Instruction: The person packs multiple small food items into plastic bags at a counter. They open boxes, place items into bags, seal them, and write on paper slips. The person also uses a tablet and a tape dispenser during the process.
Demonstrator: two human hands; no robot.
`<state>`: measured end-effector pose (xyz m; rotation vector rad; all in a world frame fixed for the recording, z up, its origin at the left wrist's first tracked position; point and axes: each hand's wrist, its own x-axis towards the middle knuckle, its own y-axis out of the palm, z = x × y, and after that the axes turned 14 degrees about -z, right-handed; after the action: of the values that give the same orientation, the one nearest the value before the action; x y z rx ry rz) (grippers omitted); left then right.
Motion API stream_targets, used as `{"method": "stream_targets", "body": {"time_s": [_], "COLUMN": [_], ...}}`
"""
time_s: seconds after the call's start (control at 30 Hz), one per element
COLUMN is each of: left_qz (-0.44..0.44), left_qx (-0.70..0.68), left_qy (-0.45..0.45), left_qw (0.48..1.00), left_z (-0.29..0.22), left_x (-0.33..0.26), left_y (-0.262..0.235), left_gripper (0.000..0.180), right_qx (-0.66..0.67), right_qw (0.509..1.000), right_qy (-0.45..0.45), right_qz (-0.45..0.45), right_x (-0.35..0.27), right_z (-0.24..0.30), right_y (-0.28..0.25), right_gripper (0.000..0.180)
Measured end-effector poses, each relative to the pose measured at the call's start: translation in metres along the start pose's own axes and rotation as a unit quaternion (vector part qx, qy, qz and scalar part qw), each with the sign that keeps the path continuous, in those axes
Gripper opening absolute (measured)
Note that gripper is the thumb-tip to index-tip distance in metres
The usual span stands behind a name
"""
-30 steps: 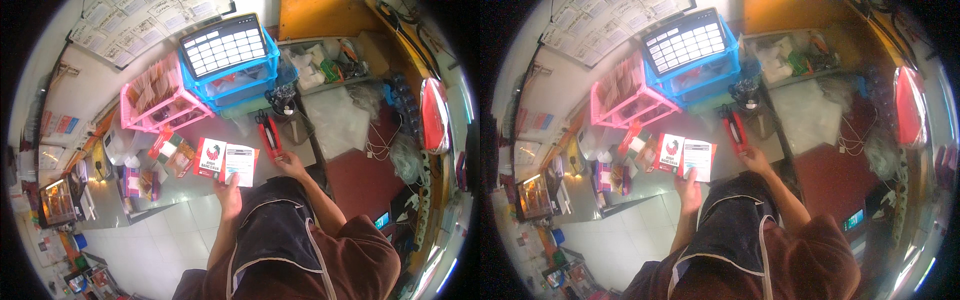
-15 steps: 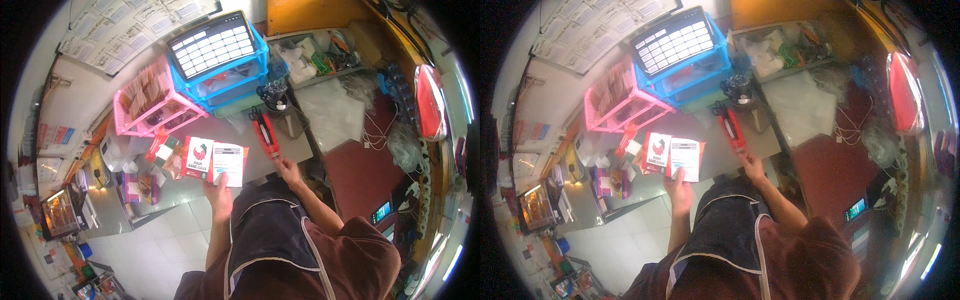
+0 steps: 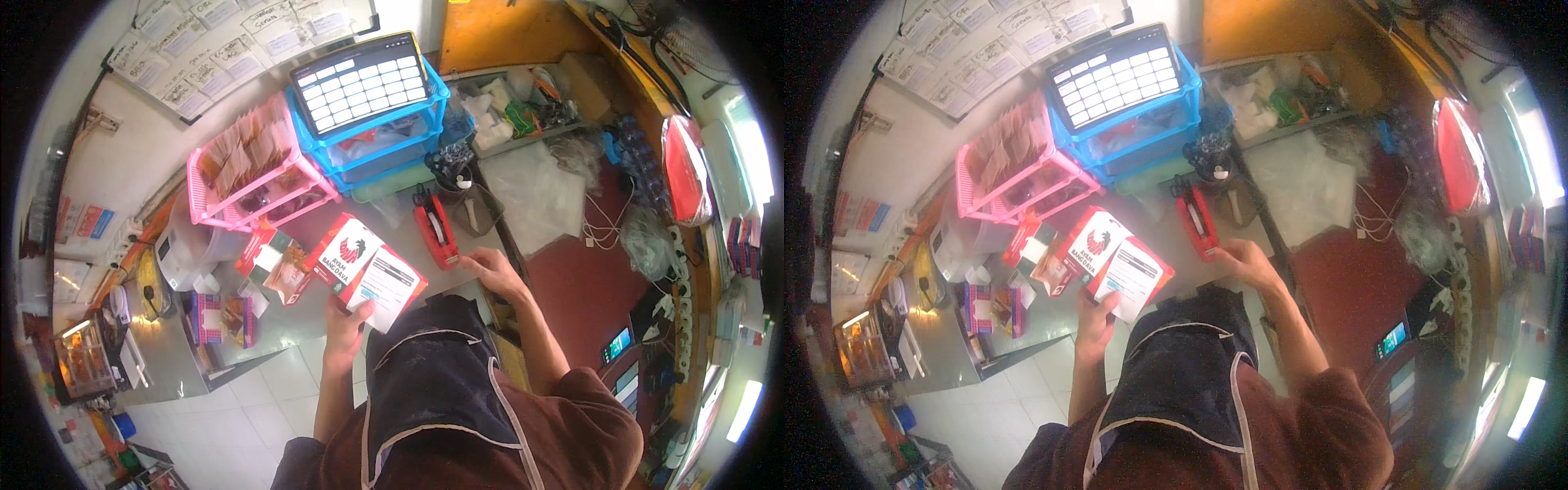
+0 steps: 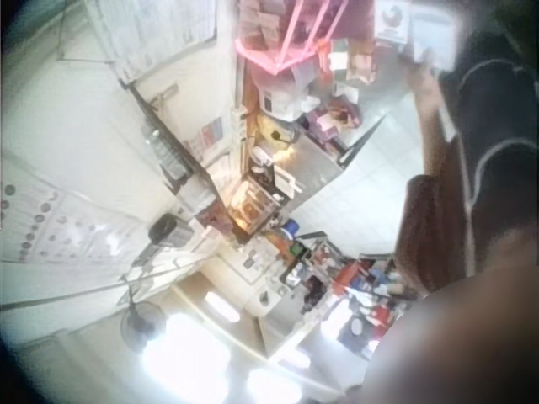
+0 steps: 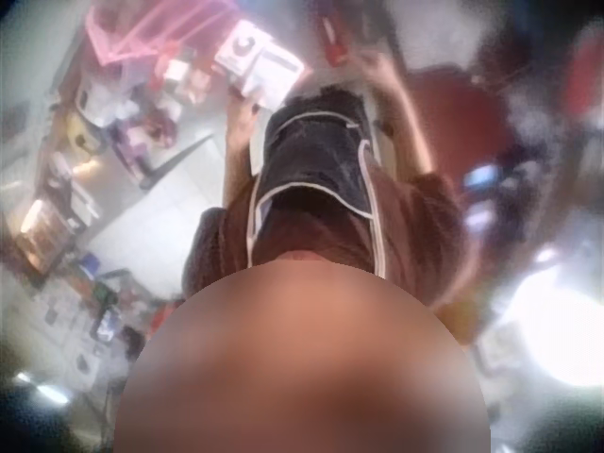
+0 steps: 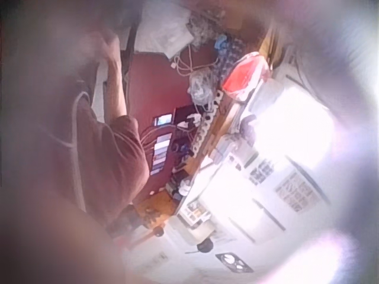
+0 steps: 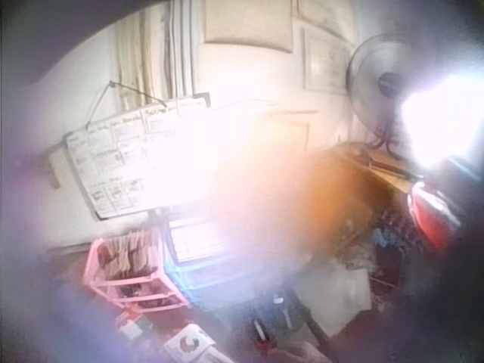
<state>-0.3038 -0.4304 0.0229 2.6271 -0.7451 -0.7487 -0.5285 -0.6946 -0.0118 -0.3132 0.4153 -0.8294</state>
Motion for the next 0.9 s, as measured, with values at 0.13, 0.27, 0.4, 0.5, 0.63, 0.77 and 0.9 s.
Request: {"method": "stream_targets", "body": {"time_s": [0.13, 0.27, 0.4, 0.5, 0.63, 0.77, 0.9], "left_qz": [0.063, 0.099, 0.106, 0.112, 0.086, 0.045, 0.057], "left_qx": [0.052, 0.053, 0.035, -0.023, -0.094, -0.076, -0.09], "left_qy": [0.014, 0.023, 0.015, -0.048, -0.055, -0.007, -0.02], "left_qw": [0.997, 0.993, 0.994, 0.992, 0.99, 0.996, 0.994], "left_z": [-0.007, -0.013, -0.019, -0.022, -0.015, -0.011, -0.013], "left_x": [0.001, 0.002, -0.002, -0.012, -0.025, -0.018, -0.013], "left_y": [-0.003, -0.001, -0.004, -0.006, -0.002, -0.001, -0.009], "left_gripper": [0.072, 0.078, 0.075, 0.071, 0.07, 0.065, 0.059], "right_qx": [0.083, -0.052, -0.082, 0.017, -0.031, -0.163, -0.061], "right_qw": [0.974, 0.961, 0.967, 0.981, 0.995, 0.967, 0.981], "right_qy": [-0.153, -0.158, -0.088, -0.111, -0.053, 0.003, 0.034], "right_qz": [0.143, 0.222, 0.223, 0.156, 0.074, -0.197, -0.18], "right_x": [-0.003, -0.002, 0.011, 0.03, 0.043, 0.029, 0.017], "right_z": [0.11, 0.162, 0.145, 0.102, 0.025, -0.034, -0.065], "right_y": [0.003, 0.013, 0.023, 0.043, 0.067, 0.087, 0.088], "right_gripper": [0.034, 0.037, 0.048, 0.058, 0.058, 0.056, 0.052]}}
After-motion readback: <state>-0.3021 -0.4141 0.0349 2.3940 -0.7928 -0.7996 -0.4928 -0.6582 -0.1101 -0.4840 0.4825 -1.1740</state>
